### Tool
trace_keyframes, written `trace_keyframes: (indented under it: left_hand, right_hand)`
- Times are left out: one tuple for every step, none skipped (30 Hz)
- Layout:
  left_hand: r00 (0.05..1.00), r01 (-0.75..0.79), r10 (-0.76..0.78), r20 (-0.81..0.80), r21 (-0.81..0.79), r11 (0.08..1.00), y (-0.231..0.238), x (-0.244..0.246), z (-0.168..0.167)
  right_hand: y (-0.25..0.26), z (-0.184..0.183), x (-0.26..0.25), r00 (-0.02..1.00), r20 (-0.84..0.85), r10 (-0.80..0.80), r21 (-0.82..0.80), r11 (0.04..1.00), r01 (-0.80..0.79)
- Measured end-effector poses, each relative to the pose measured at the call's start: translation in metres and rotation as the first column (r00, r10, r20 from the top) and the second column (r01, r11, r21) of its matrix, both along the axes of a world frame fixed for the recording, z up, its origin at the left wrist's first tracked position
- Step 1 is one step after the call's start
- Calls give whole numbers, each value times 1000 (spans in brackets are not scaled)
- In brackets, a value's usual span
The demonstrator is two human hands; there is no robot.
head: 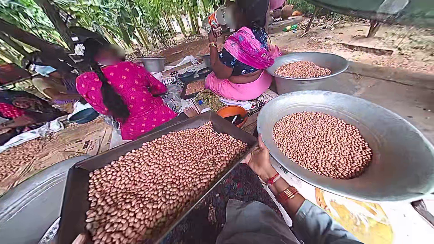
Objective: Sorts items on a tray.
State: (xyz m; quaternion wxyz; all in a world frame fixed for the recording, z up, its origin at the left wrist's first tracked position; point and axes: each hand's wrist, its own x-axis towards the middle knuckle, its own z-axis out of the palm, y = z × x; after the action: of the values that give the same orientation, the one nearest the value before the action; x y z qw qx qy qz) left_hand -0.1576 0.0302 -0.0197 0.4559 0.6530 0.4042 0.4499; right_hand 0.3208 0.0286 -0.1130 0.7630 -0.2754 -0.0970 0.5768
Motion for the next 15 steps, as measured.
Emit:
trace_keyframes:
  left_hand:
    - [1000, -7, 7, -13, 42, 999, 4, 23, 23]
    - [999, -34, 36, -37, 68, 997, 4, 49, 45]
    - [995, -45, 52, -85, 82, 996, 5, 74, 66]
    - [991, -60, 72, -111, 107, 992, 8, 95, 82]
    - [988, -57, 75, -135, 128, 990, 12, 115, 95]
    - [984, -54, 79, -160, 155, 986, 16, 135, 106]
    - [974, -65, 105, -201, 193, 979, 19, 156, 115]
    - [963, -69, 124, -239, 225, 972, 24, 176, 121]
    - [945, -54, 130, -300, 249, 967, 27, 196, 129]
    - [921, -27, 124, -369, 258, 966, 27, 216, 137]
    - [894, 4, 119, -431, 272, 962, 25, 234, 145]
    - [864, 37, 118, -489, 297, 954, 25, 250, 151]
    - [831, 73, 122, -543, 325, 943, 24, 262, 157]
    - [803, 107, 144, -578, 377, 920, 23, 273, 160]
    - [774, 145, 169, -610, 430, 891, 19, 284, 164]
  right_hand:
    - [6, 9, 2, 998, -40, -53, 61, 997, 55]
    - [11, 17, 5, 992, -80, -97, 117, 987, 106]
    - [17, 24, 9, 983, -119, -139, 177, 971, 158]
    - [22, 30, 12, 972, -157, -176, 238, 948, 211]
    - [28, 35, 14, 951, -217, -221, 281, 919, 278]
    - [33, 41, 14, 914, -299, -275, 282, 889, 360]
    - [40, 48, 15, 862, -391, -322, 252, 863, 437]
    - [46, 52, 17, 809, -467, -358, 213, 842, 496]
    - [51, 55, 21, 751, -524, -402, 154, 823, 547]
    - [56, 54, 26, 700, -559, -444, 93, 806, 585]
    - [59, 48, 33, 661, -581, -475, 52, 789, 612]
    - [61, 43, 39, 632, -590, -502, 23, 773, 634]
    - [62, 37, 44, 610, -596, -523, -3, 760, 650]
    - [61, 32, 48, 593, -597, -541, -23, 750, 661]
    - [60, 28, 49, 577, -589, -566, -49, 737, 674]
